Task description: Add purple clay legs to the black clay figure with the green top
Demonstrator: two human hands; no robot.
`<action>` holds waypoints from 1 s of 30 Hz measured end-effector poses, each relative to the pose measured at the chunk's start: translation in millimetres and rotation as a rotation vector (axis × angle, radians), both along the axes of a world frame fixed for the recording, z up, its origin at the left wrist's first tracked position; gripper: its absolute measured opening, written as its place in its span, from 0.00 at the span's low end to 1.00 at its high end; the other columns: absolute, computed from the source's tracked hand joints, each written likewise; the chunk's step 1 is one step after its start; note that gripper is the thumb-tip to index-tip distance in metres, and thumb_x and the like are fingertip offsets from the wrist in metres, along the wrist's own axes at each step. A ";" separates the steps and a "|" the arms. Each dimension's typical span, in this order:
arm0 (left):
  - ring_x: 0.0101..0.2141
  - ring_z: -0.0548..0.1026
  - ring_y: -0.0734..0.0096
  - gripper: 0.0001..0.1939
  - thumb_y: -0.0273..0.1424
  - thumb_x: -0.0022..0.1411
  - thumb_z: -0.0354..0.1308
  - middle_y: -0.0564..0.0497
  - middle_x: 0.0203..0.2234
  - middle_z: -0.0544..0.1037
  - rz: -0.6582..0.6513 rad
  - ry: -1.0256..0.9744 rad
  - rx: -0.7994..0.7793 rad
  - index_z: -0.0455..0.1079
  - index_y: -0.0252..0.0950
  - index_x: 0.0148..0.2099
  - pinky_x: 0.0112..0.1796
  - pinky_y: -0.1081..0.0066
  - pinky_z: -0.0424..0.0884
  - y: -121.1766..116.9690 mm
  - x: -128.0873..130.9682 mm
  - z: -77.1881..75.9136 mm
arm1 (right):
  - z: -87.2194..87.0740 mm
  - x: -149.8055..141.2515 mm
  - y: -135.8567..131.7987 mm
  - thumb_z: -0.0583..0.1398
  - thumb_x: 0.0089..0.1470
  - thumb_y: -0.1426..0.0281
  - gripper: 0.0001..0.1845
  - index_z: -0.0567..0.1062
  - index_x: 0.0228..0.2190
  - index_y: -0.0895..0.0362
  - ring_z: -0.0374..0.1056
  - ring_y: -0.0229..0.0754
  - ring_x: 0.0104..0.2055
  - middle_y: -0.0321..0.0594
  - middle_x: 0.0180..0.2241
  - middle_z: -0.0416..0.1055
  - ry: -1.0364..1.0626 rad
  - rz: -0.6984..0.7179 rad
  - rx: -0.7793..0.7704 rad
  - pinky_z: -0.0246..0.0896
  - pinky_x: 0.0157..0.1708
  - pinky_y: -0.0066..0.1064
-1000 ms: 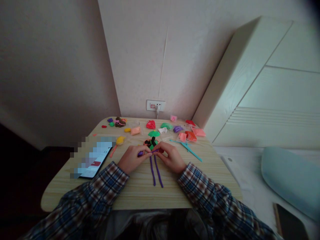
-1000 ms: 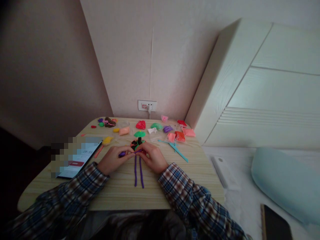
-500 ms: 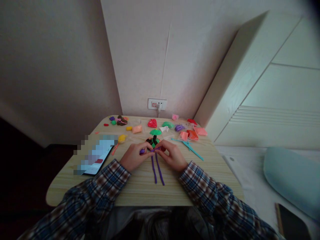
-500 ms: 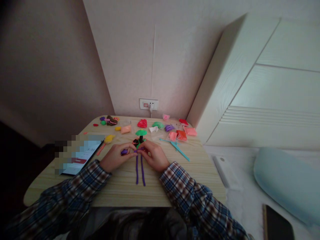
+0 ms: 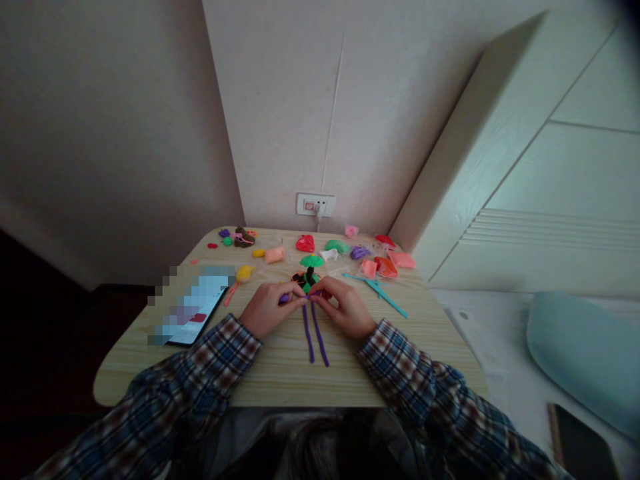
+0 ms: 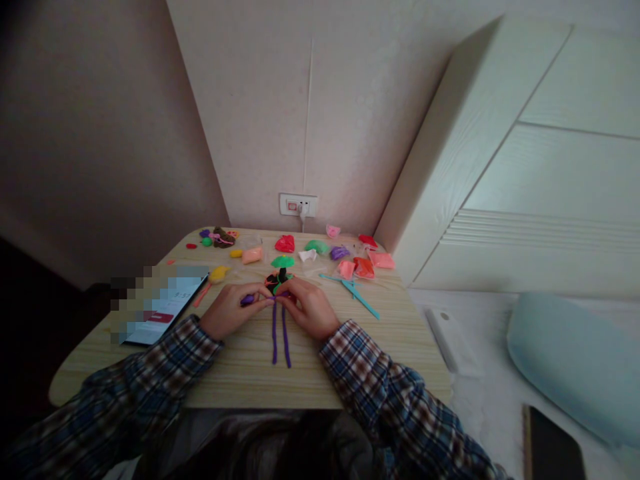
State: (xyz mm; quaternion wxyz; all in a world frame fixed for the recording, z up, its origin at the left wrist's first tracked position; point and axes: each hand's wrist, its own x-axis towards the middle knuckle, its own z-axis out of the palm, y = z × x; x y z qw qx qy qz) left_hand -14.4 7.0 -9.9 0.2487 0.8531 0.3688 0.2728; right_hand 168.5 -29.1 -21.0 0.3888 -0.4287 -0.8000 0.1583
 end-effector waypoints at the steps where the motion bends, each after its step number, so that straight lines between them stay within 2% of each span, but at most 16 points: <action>1: 0.19 0.61 0.78 0.10 0.36 0.55 0.56 0.59 0.15 0.62 0.005 -0.004 -0.004 0.72 0.34 0.33 0.24 0.76 0.54 0.3 -0.1 -0.7 | 0.2 -0.1 0.1 0.54 0.55 0.70 0.05 0.69 0.33 0.57 0.62 0.35 0.30 0.36 0.29 0.67 0.005 -0.004 -0.002 0.57 0.30 0.26; 4: 0.18 0.60 0.79 0.12 0.38 0.55 0.56 0.59 0.15 0.61 0.014 -0.012 -0.017 0.72 0.35 0.34 0.23 0.76 0.54 0.8 -0.3 -1.6 | 0.6 -0.1 0.3 0.55 0.55 0.70 0.04 0.69 0.33 0.57 0.62 0.35 0.30 0.37 0.29 0.67 0.013 -0.012 -0.001 0.58 0.31 0.26; 17: 0.19 0.61 0.78 0.10 0.35 0.55 0.54 0.58 0.15 0.62 0.022 -0.022 -0.007 0.73 0.34 0.32 0.24 0.77 0.55 -0.5 -1.0 3.9 | 0.1 0.3 0.3 0.55 0.55 0.70 0.03 0.69 0.33 0.57 0.62 0.35 0.29 0.36 0.28 0.67 -0.003 -0.030 0.003 0.58 0.31 0.26; 30: 0.18 0.59 0.79 0.11 0.36 0.53 0.57 0.60 0.15 0.59 0.042 -0.041 -0.074 0.72 0.34 0.33 0.22 0.77 0.53 -0.3 -1.1 3.4 | -0.6 0.5 0.2 0.54 0.55 0.70 0.04 0.69 0.33 0.56 0.63 0.36 0.31 0.37 0.30 0.68 -0.019 -0.038 -0.002 0.58 0.31 0.27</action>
